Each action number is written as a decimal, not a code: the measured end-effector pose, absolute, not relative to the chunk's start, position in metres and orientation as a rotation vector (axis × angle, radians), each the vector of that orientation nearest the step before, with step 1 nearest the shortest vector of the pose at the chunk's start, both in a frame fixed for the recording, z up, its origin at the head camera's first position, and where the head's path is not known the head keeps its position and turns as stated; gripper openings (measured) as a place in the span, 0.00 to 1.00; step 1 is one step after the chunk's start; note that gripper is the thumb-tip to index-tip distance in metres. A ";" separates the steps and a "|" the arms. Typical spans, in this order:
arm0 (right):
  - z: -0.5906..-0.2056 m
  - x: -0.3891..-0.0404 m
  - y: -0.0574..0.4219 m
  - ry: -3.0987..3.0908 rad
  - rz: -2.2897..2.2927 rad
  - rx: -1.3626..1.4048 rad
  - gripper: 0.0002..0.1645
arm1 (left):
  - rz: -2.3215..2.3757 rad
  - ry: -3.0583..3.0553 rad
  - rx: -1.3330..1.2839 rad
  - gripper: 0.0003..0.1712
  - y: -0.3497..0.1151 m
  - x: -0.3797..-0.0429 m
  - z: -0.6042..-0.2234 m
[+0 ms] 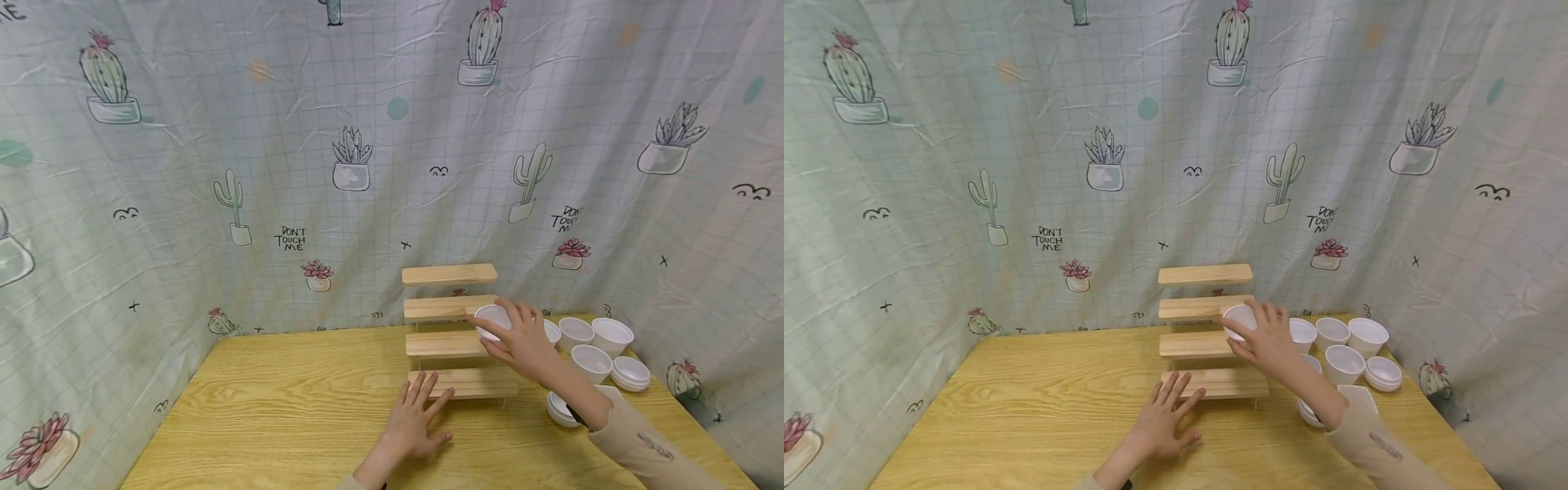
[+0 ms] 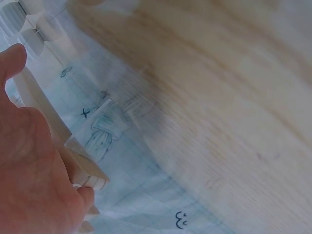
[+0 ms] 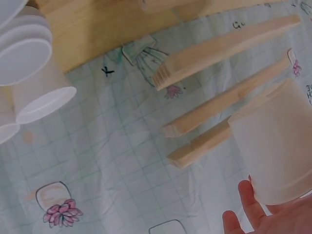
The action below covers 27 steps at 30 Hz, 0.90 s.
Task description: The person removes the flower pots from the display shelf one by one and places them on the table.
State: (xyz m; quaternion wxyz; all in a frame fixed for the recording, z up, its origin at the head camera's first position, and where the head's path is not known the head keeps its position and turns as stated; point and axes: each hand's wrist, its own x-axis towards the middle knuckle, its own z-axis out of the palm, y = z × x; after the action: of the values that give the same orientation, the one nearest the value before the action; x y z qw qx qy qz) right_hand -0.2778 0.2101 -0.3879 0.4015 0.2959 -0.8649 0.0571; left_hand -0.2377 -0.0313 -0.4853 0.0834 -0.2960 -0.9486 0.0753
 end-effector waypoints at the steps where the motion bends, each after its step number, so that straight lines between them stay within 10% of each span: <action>1: -0.390 -0.277 0.211 -2.190 0.148 0.748 0.25 | 0.227 -2.835 -0.880 0.39 -0.031 -0.238 -0.485; 27: -0.420 -0.241 0.251 -2.185 0.175 0.669 0.28 | 0.258 -2.829 -0.879 0.39 -0.031 -0.237 -0.487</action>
State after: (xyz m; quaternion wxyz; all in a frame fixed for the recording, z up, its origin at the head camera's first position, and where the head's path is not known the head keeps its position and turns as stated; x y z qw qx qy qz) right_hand -0.2411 0.2508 -0.4202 0.4123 0.2658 -0.8686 0.0696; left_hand -0.2373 -0.0313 -0.4867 0.0838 -0.2945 -0.9480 0.0865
